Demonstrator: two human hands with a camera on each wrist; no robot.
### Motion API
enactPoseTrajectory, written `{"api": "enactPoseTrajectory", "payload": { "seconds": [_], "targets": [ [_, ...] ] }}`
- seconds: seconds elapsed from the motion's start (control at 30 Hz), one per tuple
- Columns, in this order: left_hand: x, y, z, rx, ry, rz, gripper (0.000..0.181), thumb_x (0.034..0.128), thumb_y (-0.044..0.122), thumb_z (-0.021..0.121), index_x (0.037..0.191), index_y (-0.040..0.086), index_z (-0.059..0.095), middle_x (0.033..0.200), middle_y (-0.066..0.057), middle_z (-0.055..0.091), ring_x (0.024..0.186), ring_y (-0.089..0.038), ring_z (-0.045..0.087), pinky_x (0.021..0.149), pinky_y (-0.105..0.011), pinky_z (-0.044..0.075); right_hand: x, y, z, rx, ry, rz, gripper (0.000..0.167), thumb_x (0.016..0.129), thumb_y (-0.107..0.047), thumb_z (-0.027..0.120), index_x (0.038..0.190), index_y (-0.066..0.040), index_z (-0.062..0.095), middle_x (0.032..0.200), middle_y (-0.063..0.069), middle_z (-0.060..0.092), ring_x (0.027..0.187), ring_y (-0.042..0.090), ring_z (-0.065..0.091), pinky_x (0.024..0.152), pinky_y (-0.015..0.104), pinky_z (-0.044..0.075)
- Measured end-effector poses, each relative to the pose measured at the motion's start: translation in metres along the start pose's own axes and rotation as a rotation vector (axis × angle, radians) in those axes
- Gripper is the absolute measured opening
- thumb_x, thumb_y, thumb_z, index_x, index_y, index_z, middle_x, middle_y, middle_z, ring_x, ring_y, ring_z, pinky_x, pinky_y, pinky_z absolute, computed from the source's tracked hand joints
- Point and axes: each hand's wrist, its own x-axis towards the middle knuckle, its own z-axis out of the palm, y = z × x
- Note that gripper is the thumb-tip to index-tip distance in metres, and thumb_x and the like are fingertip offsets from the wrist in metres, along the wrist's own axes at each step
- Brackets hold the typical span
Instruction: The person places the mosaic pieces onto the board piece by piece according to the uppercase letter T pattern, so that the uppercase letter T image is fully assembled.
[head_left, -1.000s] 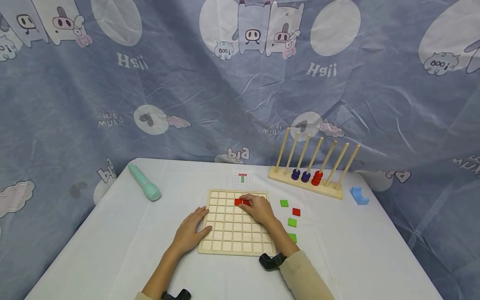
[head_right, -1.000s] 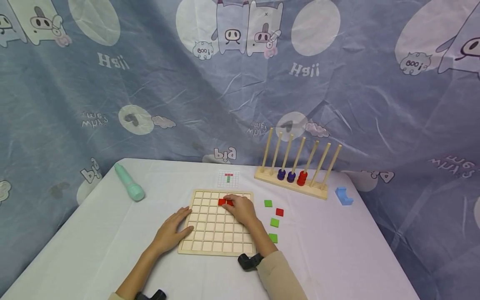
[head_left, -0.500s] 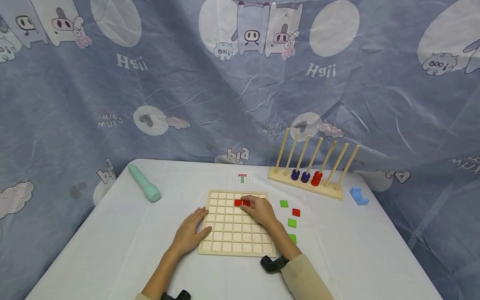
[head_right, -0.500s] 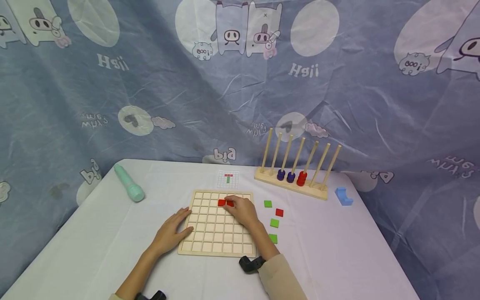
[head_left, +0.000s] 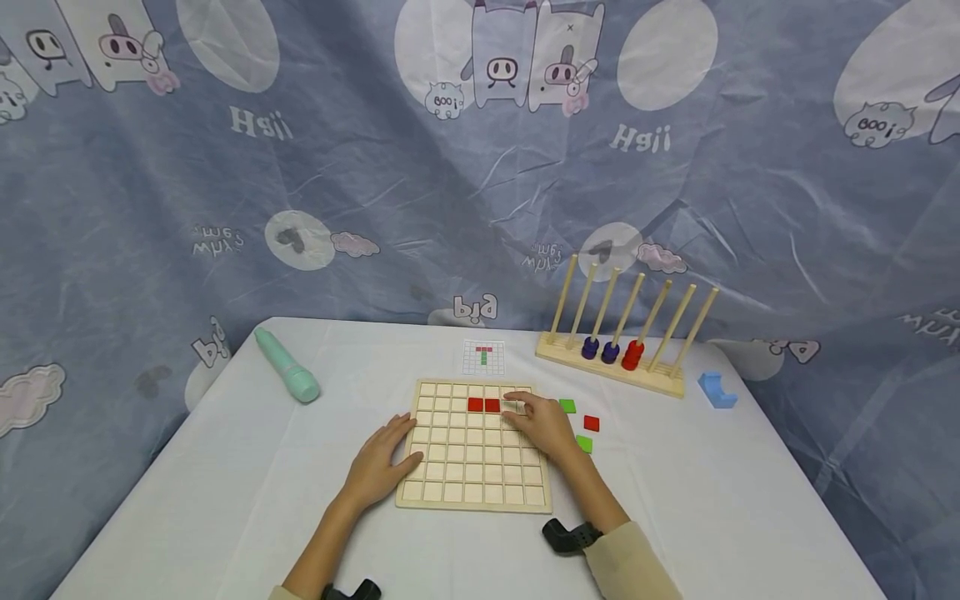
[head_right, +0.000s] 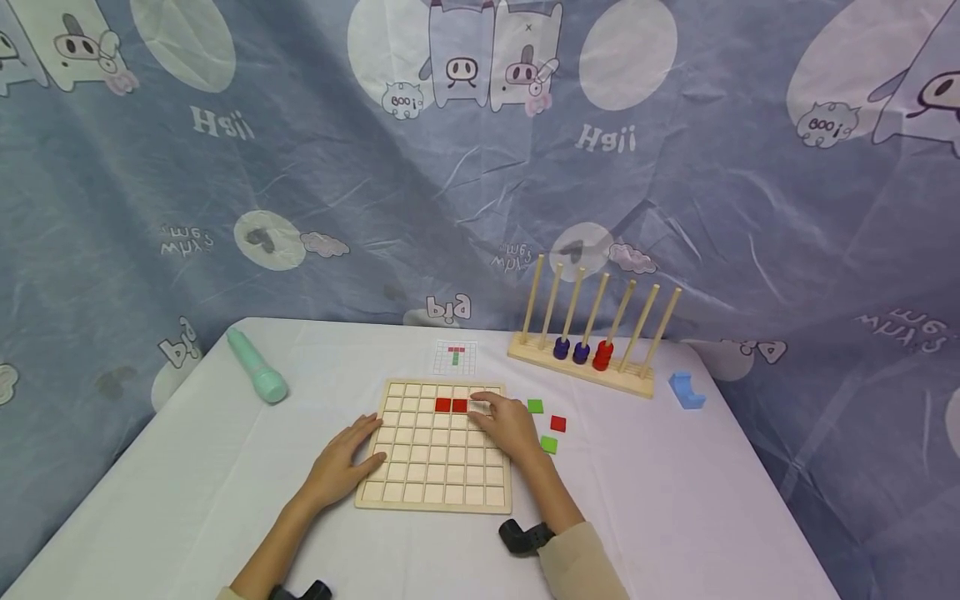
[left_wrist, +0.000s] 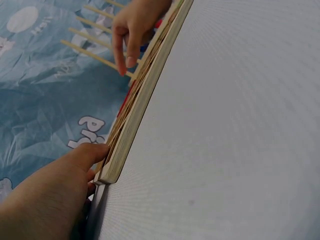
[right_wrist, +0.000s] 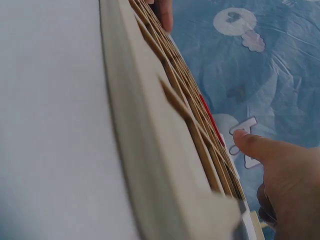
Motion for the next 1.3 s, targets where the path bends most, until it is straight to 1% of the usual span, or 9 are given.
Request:
{"api": "enactPoseTrajectory", "payload": {
  "seconds": [0.1,0.23,0.37,0.5,0.67,0.77,0.9,1.1,1.3],
  "targets": [
    [0.0,0.0,0.001,0.0,-0.001,0.005,0.059,0.086,0.04,0.062,0.135,0.011,0.047,0.143,-0.005,0.039,0.134,-0.024,0.029,0.108,-0.047,0.024,-0.006,0.01,-0.01,-0.018,0.03,0.007,0.032,0.081,-0.033,0.071,0.11,-0.02,0.068,0.047,-0.007,0.032,0.042,0.006,0.022,0.038,0.023,0.022],
    [0.0,0.001,0.0,-0.005,-0.002,-0.002,0.059,0.086,0.04,0.062,0.135,0.011,0.047,0.144,-0.004,0.039,0.134,-0.025,0.029,0.107,-0.049,0.025,-0.014,0.027,-0.025,-0.062,0.072,0.002,0.031,0.081,-0.033,0.071,0.109,-0.02,0.068,0.047,-0.008,0.033,0.042,0.006,0.023,0.038,0.023,0.023],
    [0.0,0.0,0.0,-0.003,-0.005,-0.007,0.06,0.0861,0.041,0.062,0.136,0.011,0.047,0.144,-0.005,0.038,0.134,-0.027,0.03,0.105,-0.053,0.026,-0.026,0.044,-0.044,-0.084,0.11,0.004,0.031,0.081,-0.032,0.072,0.108,-0.017,0.069,0.047,-0.009,0.034,0.041,0.006,0.025,0.038,0.024,0.024],
    [0.0,0.0,-0.001,-0.005,-0.012,-0.006,0.06,0.0865,0.041,0.062,0.136,0.011,0.046,0.144,-0.005,0.038,0.134,-0.026,0.029,0.105,-0.053,0.026,-0.037,0.059,-0.061,-0.102,0.153,0.008,0.031,0.079,-0.029,0.074,0.105,-0.014,0.07,0.047,-0.009,0.034,0.041,0.006,0.026,0.038,0.024,0.024],
    [0.0,0.0,-0.002,-0.01,-0.006,0.003,0.059,0.0865,0.041,0.062,0.136,0.011,0.047,0.143,-0.005,0.039,0.134,-0.026,0.03,0.106,-0.052,0.025,-0.048,0.074,-0.075,-0.133,0.193,0.013,0.032,0.076,-0.028,0.077,0.103,-0.013,0.07,0.048,-0.009,0.034,0.043,0.006,0.026,0.039,0.024,0.023],
    [-0.001,-0.001,-0.001,-0.014,-0.003,0.006,0.06,0.0863,0.041,0.062,0.136,0.011,0.047,0.143,-0.005,0.039,0.134,-0.026,0.03,0.106,-0.052,0.026,-0.052,0.081,-0.079,-0.138,0.203,0.025,0.032,0.075,-0.029,0.077,0.103,-0.014,0.07,0.047,-0.009,0.033,0.043,0.006,0.025,0.038,0.024,0.021],
    [-0.001,-0.002,0.0,-0.014,-0.002,0.006,0.06,0.0862,0.042,0.061,0.136,0.012,0.047,0.143,-0.005,0.039,0.134,-0.026,0.03,0.105,-0.053,0.026,-0.055,0.085,-0.081,-0.135,0.192,0.038,0.032,0.077,-0.031,0.076,0.103,-0.014,0.07,0.047,-0.009,0.033,0.042,0.006,0.025,0.038,0.024,0.021],
    [-0.001,-0.003,0.001,-0.009,0.004,0.016,0.06,0.086,0.042,0.062,0.136,0.011,0.047,0.143,-0.005,0.039,0.134,-0.025,0.03,0.106,-0.051,0.025,-0.056,0.086,-0.08,-0.138,0.179,0.044,0.032,0.077,-0.033,0.075,0.103,-0.014,0.07,0.047,-0.008,0.034,0.043,0.005,0.026,0.039,0.024,0.022],
    [0.0,-0.002,0.001,0.001,0.005,0.021,0.059,0.0864,0.04,0.062,0.135,0.01,0.047,0.143,-0.006,0.039,0.134,-0.025,0.03,0.108,-0.047,0.024,-0.056,0.086,-0.08,-0.135,0.164,0.064,0.033,0.077,-0.034,0.075,0.103,-0.014,0.07,0.048,-0.008,0.035,0.042,0.004,0.025,0.04,0.024,0.023]
  ]
}}
